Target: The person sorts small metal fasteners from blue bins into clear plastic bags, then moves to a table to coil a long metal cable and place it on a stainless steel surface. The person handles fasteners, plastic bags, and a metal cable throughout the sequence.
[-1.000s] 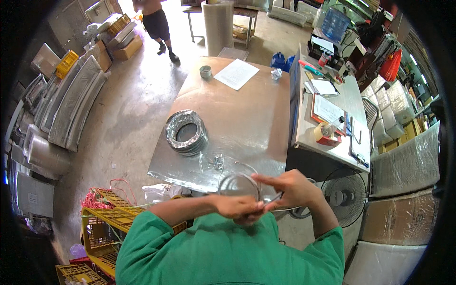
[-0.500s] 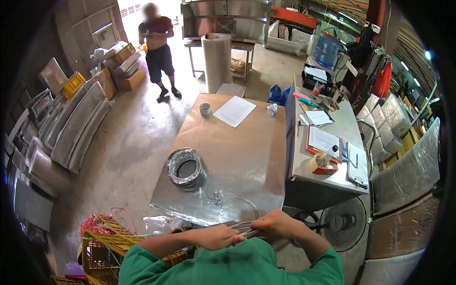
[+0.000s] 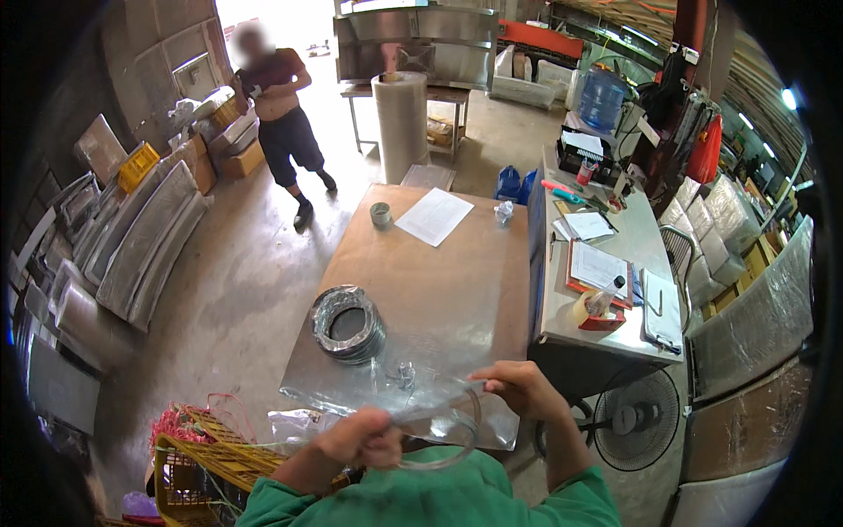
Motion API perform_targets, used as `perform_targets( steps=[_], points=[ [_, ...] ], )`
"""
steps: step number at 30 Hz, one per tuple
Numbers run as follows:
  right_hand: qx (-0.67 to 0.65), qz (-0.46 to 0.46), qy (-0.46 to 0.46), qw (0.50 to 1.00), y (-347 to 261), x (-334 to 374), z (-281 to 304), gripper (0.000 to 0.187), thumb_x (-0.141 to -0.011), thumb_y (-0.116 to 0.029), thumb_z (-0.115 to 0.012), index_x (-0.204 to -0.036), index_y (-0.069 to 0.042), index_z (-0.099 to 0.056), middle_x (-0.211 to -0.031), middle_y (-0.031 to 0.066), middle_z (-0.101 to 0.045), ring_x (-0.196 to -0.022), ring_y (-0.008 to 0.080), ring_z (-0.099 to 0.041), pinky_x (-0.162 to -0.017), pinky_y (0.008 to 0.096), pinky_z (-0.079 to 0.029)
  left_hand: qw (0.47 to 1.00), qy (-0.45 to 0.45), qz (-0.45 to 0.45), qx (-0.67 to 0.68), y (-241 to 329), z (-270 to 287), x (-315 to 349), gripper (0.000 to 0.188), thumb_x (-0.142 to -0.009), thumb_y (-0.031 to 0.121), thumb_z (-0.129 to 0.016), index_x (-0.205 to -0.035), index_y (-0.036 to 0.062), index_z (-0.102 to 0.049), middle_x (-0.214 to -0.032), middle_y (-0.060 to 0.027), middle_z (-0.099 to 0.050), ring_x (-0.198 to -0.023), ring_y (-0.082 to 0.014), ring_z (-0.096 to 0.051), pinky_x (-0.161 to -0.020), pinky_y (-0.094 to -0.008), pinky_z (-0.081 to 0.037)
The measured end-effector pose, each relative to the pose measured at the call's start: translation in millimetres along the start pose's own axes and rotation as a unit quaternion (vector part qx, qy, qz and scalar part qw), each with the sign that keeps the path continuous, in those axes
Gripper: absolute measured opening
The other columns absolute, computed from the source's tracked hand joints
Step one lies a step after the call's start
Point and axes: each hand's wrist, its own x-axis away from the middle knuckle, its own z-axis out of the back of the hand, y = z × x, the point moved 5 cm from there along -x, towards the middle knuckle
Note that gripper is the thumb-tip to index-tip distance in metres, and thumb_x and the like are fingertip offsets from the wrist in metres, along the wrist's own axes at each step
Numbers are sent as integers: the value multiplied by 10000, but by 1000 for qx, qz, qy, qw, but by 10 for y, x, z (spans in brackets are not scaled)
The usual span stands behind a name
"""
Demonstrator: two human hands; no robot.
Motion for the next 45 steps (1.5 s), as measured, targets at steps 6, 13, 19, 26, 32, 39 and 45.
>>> perform_targets(
  steps=[6, 13, 19, 26, 32, 39, 45],
  points=[
    [-172, -189, 20, 966, 489, 319, -882, 333, -1048, -312, -535, -1210, -53, -668, -762, -9, -520, -698, 77, -458, -633, 258, -376, 920, -66, -376, 94, 945, 76, 84, 517, -1083, 504, -193, -724, 162, -340, -438, 62, -271, -312, -79, -187, -315, -257, -180],
    [-131, -222, -84, 962, 299, 404, -1525, 370, -1064, -364, -475, -1205, -66, -643, -723, 81, -551, -670, 212, -548, -630, 340, -432, 889, 108, -421, -144, 916, 523, -61, 504, -1068, 523, -311, -739, 149, -389, -529, 52, -327, -429, -100, -299, -436, -272, -268],
    [11, -208, -168, 964, -99, 290, -1383, 326, -1027, -324, -513, -1076, -20, -622, -840, 265, -661, -790, 488, -628, -708, 535, -483, 651, 106, -288, -694, 17, 512, -536, 307, -963, 286, -628, -801, 50, -517, -660, -139, -571, -613, -369, -606, -533, -452, -457],
    [15, -127, -79, 989, -85, 239, -1230, 182, -956, -196, -615, -984, -16, -610, -772, 233, -650, -714, 440, -641, -624, 508, -492, 625, 76, -165, -759, -210, 594, -379, 365, -1009, 397, -525, -874, 58, -521, -703, -138, -579, -607, -368, -620, -517, -468, -485],
    [167, 14, -73, 983, -88, 148, -1153, 187, -917, -213, -664, -855, -50, -594, -727, 162, -652, -641, 380, -641, -552, 473, -493, 632, 102, -127, -757, -395, 746, -309, 360, -1028, 403, -477, -870, 84, -529, -684, -145, -591, -602, -389, -621, -521, -481, -480],
    [318, 28, -130, 939, -163, 196, -590, 189, -862, -333, -724, -919, -155, -695, -727, 45, -586, -671, 259, -619, -609, 395, -454, 656, 100, -50, -746, -430, 811, -64, 474, -1033, 431, -471, -752, 58, -551, -620, -164, -568, -593, -379, -604, -545, -486, -458],
    [223, 87, -29, 971, -339, -260, -266, 196, -789, -233, -801, -832, -97, -665, -727, 67, -546, -658, 229, -564, -619, 355, -428, 923, 32, 10, -384, -609, 732, -122, 558, -1072, 466, -380, -725, 42, -485, -592, 10, -396, -541, -146, -375, -508, -354, -370]
  ],
)
